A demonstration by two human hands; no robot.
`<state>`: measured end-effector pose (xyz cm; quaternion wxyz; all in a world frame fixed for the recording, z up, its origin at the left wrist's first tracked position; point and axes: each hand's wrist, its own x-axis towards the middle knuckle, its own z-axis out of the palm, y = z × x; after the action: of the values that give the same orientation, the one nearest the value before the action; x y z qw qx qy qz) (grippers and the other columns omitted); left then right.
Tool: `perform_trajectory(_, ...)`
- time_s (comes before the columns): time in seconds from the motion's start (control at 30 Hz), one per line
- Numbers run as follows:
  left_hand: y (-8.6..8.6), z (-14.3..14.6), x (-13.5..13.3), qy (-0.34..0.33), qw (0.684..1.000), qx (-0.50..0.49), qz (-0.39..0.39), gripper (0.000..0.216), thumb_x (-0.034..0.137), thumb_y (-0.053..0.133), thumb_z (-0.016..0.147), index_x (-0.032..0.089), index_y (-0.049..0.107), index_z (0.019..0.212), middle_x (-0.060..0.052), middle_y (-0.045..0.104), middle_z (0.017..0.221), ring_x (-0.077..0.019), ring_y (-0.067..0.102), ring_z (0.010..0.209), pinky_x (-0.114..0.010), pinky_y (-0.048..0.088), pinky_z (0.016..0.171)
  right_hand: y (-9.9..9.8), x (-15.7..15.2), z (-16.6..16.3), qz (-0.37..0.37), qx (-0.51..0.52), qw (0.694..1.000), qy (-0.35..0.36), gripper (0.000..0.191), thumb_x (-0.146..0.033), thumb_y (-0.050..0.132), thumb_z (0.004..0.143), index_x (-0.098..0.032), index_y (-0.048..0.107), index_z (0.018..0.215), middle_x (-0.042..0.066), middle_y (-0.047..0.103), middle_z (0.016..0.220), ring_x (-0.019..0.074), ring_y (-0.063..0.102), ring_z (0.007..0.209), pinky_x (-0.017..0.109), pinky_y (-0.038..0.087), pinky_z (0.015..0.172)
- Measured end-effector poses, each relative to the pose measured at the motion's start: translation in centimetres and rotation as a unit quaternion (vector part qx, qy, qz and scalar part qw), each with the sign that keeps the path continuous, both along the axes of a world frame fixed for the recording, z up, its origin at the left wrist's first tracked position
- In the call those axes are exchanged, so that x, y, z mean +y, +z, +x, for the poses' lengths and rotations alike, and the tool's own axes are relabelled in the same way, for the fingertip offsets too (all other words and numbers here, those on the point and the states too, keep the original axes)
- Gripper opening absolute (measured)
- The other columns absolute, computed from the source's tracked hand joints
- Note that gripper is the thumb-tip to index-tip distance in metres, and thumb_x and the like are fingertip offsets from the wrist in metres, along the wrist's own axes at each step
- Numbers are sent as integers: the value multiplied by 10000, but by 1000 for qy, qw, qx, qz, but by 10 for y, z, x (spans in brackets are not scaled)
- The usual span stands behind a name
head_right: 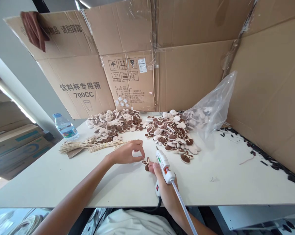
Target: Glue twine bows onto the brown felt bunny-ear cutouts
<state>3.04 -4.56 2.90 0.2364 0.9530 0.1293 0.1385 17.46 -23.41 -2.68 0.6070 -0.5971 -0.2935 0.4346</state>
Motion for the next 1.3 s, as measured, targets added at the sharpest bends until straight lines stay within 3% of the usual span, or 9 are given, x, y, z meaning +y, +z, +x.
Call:
perform_trajectory(0.2,1,3,-2,4,996,-57,-69,198,365,615,944,200,723,955,-77,634,1020,-170,602,899,-267,486,751,-4,1,1,4,0,1000,12,590,-722,559,900,-241,782,1159,87,788,1154,307,647,1212,339,511,920)
perform_trajectory(0.37,-4,7,1,38,979,-88,-180,280,440,604,960,178,702,953,-70,702,971,-163,639,870,-287,520,802,-5,1,2,0,-13,1000,12,613,-744,537,895,-244,784,1148,81,781,1161,309,649,1195,364,471,1000)
perform_trajectory(0.57,-12,10,4,74,944,-136,-290,352,482,703,886,145,740,981,-80,704,923,-157,632,807,-304,552,799,-4,1,2,-7,-20,1000,-3,592,-739,597,862,-229,798,1087,88,785,1141,333,662,1135,384,482,953)
perform_trajectory(0.8,-16,10,7,95,937,-159,-297,341,460,671,914,146,746,1027,-94,717,964,-161,640,845,-319,563,837,-5,1,1,-11,-16,1000,1,600,-741,592,863,-232,792,1109,81,788,1120,318,664,1123,362,493,923)
perform_trajectory(1.0,-19,10,11,124,935,-164,-289,267,411,764,831,163,761,931,-85,735,999,-193,679,947,-314,569,880,-1,0,0,2,-9,1000,0,645,-764,574,858,-227,796,1140,101,788,1118,336,646,1167,381,490,961)
perform_trajectory(1.3,-24,10,15,144,933,-168,-284,313,442,812,783,158,745,897,-73,741,940,-180,690,868,-311,572,829,-4,0,1,-2,-7,1000,13,622,-765,540,878,-261,789,1147,71,786,1129,297,645,1176,342,471,973)
